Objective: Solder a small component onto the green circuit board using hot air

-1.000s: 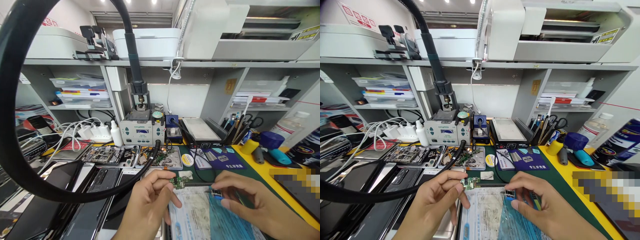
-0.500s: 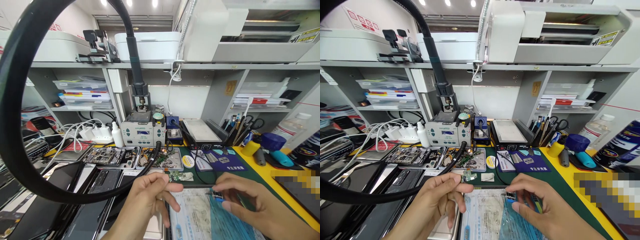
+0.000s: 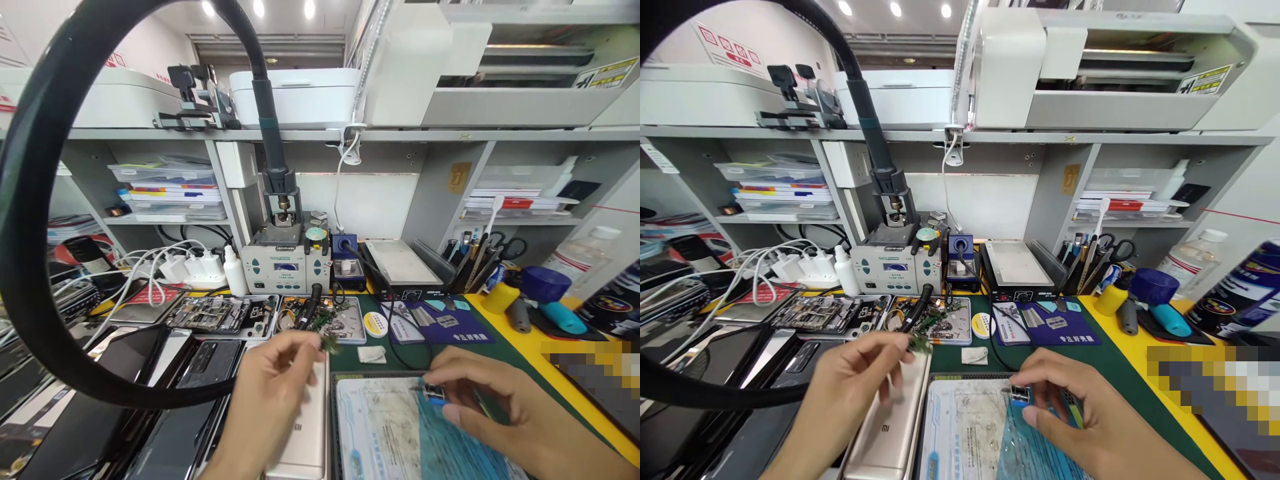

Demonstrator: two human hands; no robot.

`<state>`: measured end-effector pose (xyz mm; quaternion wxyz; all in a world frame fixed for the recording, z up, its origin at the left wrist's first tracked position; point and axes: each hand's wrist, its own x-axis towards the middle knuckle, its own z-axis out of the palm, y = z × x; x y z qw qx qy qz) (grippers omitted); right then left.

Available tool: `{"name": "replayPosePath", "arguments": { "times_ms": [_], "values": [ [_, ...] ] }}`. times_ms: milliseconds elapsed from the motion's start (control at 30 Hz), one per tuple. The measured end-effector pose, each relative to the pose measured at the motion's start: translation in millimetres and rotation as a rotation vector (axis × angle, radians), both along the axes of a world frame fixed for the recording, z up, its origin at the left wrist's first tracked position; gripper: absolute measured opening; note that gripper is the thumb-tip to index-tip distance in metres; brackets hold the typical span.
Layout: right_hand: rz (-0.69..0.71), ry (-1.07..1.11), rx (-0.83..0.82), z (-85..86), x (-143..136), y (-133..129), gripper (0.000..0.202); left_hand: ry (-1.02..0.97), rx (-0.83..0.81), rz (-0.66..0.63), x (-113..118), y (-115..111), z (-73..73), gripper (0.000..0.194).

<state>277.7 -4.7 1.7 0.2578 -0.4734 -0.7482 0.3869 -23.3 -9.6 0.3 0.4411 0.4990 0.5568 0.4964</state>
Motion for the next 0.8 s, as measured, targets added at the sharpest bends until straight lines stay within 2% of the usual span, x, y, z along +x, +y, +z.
{"name": "replayPosePath", "arguments": {
  "times_ms": [33, 100, 233, 367, 600, 800],
  "values": [
    [0.001, -0.003, 0.002, 0.6, 0, -1, 0.019, 0.172, 0.124, 0.105, -7, 4, -1.6, 0.030],
    [0.008, -0.016, 0.009, 0.9, 2, -3, 0.020, 0.423, 0.214, 0.215, -19, 12, -4.0, 0.029],
    [0.019, -0.058, 0.027, -2.1, 5, -4, 0.019, 0.597, 0.214, 0.164, -27, 22, -7.0, 0.029],
    [0.034, -0.074, 0.046, -1.9, 5, -5, 0.018, 0.738, 0.253, 0.104, -15, 27, -11.8, 0.027],
    [0.051, -0.073, 0.052, 4.1, 3, -7, 0.016, 1.061, 0.347, -0.043, 7, 35, -20.0, 0.036],
    [0.040, -0.064, 0.050, 7.6, 1, -8, 0.016, 1.149, 0.402, -0.001, 6, 31, -19.0, 0.036]
  ]
}}
